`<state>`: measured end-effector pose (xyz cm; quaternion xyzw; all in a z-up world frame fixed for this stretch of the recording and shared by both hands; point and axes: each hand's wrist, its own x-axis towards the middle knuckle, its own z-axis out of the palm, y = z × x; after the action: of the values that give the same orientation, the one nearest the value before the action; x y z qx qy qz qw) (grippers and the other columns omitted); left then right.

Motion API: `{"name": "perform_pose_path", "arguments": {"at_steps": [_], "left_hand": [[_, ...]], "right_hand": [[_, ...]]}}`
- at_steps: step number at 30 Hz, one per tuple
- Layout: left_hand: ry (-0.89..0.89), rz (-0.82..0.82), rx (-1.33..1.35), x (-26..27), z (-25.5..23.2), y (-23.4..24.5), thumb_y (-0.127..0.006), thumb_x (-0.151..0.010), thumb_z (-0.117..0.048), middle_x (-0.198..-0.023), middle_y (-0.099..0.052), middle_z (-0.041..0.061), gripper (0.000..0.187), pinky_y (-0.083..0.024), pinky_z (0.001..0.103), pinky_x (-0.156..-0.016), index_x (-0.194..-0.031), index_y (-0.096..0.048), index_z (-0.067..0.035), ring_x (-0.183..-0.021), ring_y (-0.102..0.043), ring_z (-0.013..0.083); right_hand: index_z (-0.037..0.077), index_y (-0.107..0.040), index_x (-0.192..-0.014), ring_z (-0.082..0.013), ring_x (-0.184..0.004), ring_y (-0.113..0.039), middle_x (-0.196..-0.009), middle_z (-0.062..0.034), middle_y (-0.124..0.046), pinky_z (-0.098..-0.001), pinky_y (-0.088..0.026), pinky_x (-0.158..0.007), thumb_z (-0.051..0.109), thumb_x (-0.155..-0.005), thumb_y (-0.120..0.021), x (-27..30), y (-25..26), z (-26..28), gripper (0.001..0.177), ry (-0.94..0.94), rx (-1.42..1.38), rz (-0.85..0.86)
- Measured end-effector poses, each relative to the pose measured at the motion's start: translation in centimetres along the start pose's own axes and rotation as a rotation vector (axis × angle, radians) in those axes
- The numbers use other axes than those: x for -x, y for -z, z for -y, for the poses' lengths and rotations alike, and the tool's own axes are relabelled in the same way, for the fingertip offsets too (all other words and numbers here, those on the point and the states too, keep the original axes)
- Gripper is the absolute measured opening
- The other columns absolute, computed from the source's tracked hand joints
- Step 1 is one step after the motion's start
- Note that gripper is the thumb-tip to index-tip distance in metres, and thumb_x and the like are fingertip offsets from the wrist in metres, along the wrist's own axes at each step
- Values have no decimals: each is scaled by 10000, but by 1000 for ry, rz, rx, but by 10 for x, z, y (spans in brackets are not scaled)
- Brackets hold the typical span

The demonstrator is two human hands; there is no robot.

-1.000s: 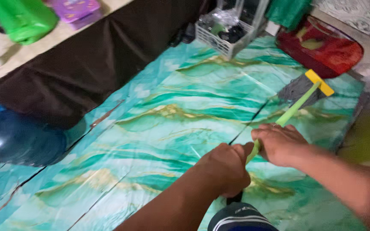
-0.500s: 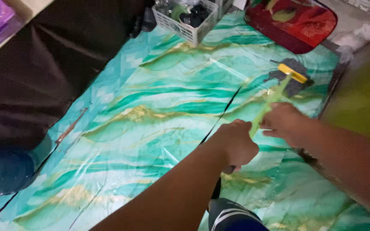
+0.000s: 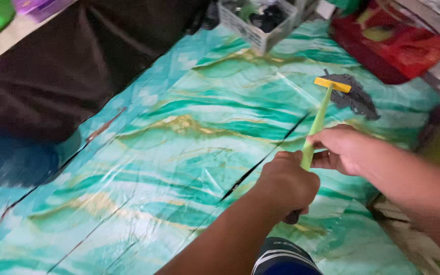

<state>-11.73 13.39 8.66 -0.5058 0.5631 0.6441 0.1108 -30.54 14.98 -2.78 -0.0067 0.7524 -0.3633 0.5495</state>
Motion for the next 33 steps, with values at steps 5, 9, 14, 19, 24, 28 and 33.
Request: {"name": "perform_pose_path", "arguments": {"at_steps": [5,9,14,19,24,28,33], "left_hand": [[-87,-105,107,-2,10,8,-585,-866,-141,-810,-747,165,536,-599,360,-553,-1389,-537,-30,-576,-726,228],[-144,-117,175,-4,-10,11,-505,-926,-258,-753,-709,183,340,-565,381,-459,-998,-676,28,-500,-677,251],[-122,-25,207,-18,-20,15,-558,-903,-141,-789,-711,198,260,-575,412,-470,-949,-659,94,-542,-704,279],[-160,44,-27,-29,-22,4,-539,-895,-100,-801,-728,205,229,-584,426,-461,-969,-645,90,-557,-729,282],[-160,177,-83,-36,-26,-22,-568,-894,-150,-813,-729,224,301,-559,412,-430,-981,-666,121,-541,-707,278],[-164,295,10,-39,-21,-37,-632,-856,-84,-855,-694,237,292,-558,429,-420,-1023,-658,153,-567,-693,280],[-131,389,-234,-58,-25,-57,-666,-777,-37,-822,-700,224,283,-549,413,-419,-1010,-671,125,-557,-683,267]], "right_hand": [[-10,-601,-1080,-289,-789,-665,-892,-118,-642,-437,-582,-659,133,-993,-594,-15,-32,19,167,36,140,70],[16,-598,-1114,-293,-752,-635,-880,-145,-631,-483,-509,-640,238,-989,-610,-19,-51,30,256,110,269,8],[-3,-603,-1168,-309,-787,-662,-934,-192,-663,-539,-491,-669,270,-991,-567,-19,-47,29,327,144,187,-53],[-36,-634,-1164,-315,-789,-661,-939,-181,-661,-529,-480,-672,205,-1002,-555,-24,-30,9,301,175,144,-134],[-86,-586,-1211,-362,-760,-658,-923,-227,-660,-567,-486,-637,154,-999,-509,-33,17,-21,329,207,140,-22],[-76,-562,-1236,-392,-818,-652,-971,-252,-636,-601,-480,-668,181,-1010,-513,-32,43,-51,346,47,-90,-200],[-67,-549,-1220,-410,-876,-641,-1019,-272,-638,-604,-466,-726,223,-1015,-478,-12,62,-79,362,-14,-184,-168]]}}
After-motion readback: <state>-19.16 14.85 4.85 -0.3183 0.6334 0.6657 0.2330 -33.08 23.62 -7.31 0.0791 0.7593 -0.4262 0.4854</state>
